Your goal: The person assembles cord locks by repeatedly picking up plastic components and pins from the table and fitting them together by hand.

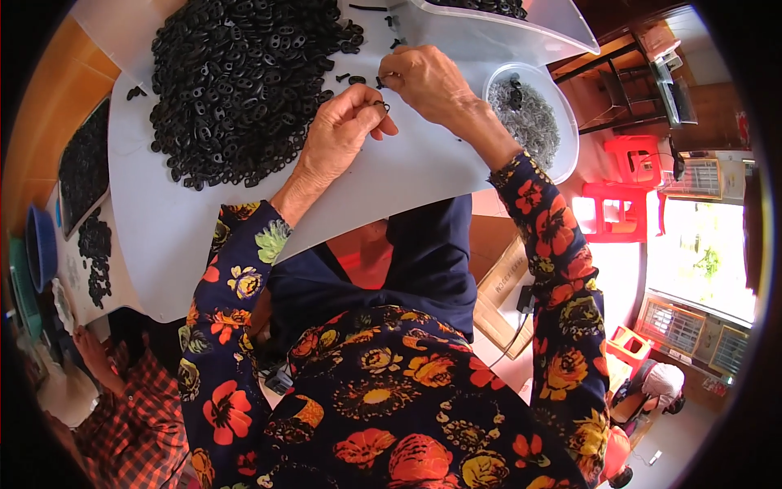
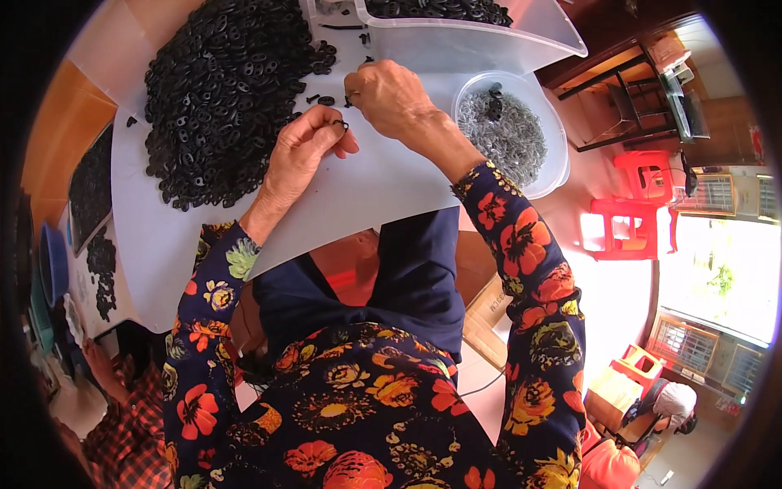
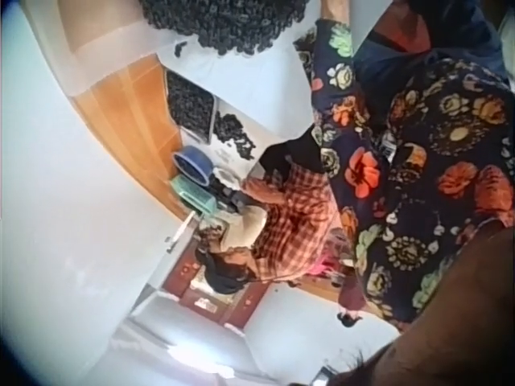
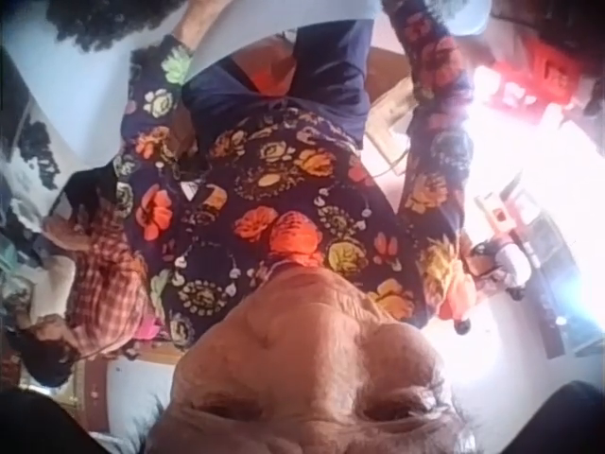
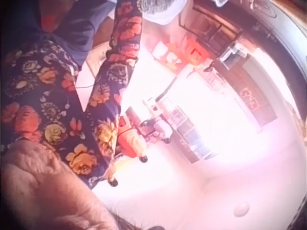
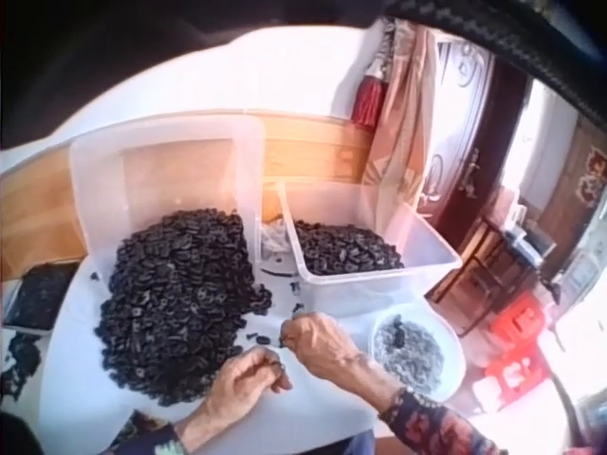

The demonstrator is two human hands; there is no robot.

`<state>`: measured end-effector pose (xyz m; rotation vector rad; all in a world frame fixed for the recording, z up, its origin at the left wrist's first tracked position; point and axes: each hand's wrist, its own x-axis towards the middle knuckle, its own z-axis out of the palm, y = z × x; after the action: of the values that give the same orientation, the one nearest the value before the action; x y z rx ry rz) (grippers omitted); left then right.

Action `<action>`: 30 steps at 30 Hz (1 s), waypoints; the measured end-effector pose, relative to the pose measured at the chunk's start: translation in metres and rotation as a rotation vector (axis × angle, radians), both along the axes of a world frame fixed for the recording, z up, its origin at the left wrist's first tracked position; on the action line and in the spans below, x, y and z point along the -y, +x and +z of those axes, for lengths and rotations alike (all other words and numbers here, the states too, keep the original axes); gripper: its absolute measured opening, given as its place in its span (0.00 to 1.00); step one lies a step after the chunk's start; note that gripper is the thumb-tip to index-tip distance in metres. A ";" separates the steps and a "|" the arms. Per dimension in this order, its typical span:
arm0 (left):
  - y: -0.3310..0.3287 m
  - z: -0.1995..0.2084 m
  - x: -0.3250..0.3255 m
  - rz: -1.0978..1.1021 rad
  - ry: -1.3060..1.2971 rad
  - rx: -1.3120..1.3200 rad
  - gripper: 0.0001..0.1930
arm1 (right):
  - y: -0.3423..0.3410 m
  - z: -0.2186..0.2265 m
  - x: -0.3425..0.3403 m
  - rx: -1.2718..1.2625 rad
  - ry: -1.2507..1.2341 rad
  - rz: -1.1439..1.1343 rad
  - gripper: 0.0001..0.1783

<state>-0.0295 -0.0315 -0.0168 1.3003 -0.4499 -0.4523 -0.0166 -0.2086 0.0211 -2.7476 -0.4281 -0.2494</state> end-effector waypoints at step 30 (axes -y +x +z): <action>0.017 -0.005 -0.011 0.159 -0.229 -0.087 0.11 | 0.022 0.009 -0.016 -0.169 -0.132 -0.025 0.05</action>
<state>-0.0120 -0.0200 -0.0223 1.0808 -0.3129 -0.3122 0.0058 -0.1922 0.0299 -2.8752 -0.3769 0.0063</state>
